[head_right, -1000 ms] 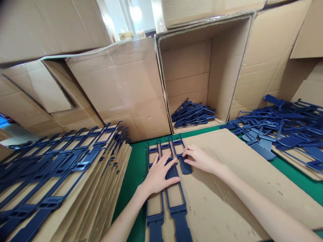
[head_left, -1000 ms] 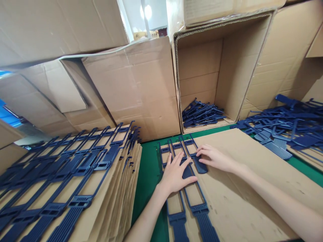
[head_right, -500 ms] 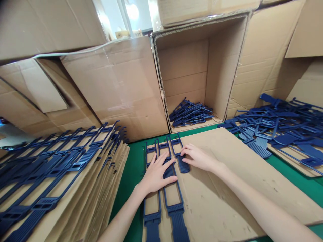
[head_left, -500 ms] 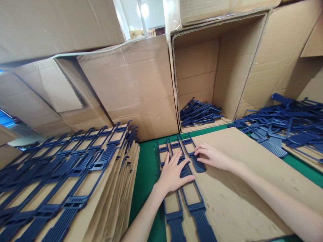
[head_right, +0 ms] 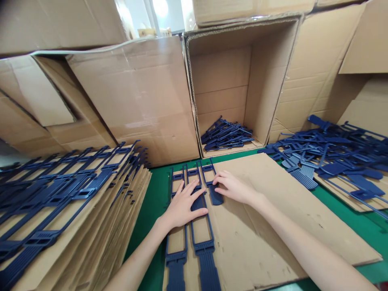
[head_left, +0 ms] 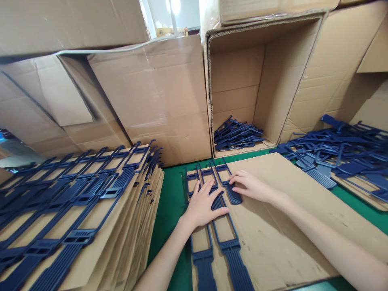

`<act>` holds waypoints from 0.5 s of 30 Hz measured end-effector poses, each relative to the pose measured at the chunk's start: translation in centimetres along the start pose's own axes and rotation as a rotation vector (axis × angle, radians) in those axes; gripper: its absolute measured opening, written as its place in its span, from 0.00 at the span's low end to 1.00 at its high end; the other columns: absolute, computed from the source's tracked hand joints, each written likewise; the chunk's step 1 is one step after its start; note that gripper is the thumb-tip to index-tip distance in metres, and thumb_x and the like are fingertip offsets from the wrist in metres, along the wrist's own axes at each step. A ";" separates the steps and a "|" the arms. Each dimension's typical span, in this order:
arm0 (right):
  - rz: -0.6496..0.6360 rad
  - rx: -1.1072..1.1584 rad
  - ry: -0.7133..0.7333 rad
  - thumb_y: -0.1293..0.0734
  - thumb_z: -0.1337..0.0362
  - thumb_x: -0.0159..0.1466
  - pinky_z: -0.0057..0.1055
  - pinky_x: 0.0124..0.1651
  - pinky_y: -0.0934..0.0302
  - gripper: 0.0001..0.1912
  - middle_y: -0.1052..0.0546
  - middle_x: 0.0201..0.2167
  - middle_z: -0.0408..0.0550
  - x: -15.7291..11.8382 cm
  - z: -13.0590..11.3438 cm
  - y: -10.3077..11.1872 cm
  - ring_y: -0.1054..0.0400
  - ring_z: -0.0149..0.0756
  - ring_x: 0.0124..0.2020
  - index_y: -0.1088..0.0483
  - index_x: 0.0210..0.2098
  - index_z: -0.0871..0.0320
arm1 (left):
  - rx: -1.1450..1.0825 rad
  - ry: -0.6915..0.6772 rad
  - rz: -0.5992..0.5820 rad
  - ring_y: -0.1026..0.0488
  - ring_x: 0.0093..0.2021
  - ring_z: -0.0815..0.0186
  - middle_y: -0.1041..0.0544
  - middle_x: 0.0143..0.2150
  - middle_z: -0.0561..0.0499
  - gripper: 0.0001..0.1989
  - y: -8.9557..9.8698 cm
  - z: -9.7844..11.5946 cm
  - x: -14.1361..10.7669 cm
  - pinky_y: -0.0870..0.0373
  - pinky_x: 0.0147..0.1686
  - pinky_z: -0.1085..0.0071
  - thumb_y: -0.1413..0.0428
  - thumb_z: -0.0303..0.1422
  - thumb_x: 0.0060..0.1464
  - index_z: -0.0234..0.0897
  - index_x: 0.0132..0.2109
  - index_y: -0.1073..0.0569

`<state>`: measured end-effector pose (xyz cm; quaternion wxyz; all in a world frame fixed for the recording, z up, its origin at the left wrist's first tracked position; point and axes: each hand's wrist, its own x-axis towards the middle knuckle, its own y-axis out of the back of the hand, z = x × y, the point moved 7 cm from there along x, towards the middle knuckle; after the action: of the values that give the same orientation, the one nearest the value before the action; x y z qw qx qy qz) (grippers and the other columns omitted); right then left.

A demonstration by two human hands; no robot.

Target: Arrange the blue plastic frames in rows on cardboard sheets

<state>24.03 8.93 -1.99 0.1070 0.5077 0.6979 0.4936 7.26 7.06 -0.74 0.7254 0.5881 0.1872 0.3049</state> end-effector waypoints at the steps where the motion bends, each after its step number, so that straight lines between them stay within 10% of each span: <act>1: -0.002 -0.009 0.001 0.37 0.65 0.64 0.42 0.51 0.39 0.07 0.29 0.42 0.52 0.0 -0.2 0.0 0.37 0.42 0.47 0.30 0.41 0.56 | 0.000 0.002 0.003 0.54 0.68 0.53 0.48 0.68 0.42 0.35 0.1 0.0 0.0 0.65 0.64 0.46 0.55 0.59 0.55 0.45 0.63 0.39; 15: -0.001 -0.011 0.006 0.38 0.64 0.64 0.41 0.51 0.39 0.07 0.30 0.42 0.52 0.0 -0.4 0.0 0.36 0.42 0.47 0.31 0.41 0.56 | 0.008 -0.005 0.005 0.55 0.69 0.55 0.48 0.68 0.43 0.34 0.0 0.0 -0.1 0.66 0.65 0.47 0.53 0.58 0.55 0.46 0.62 0.38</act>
<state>23.80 8.69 -1.85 0.1081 0.5053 0.6957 0.4989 7.16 7.03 -0.75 0.7228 0.5920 0.1853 0.3045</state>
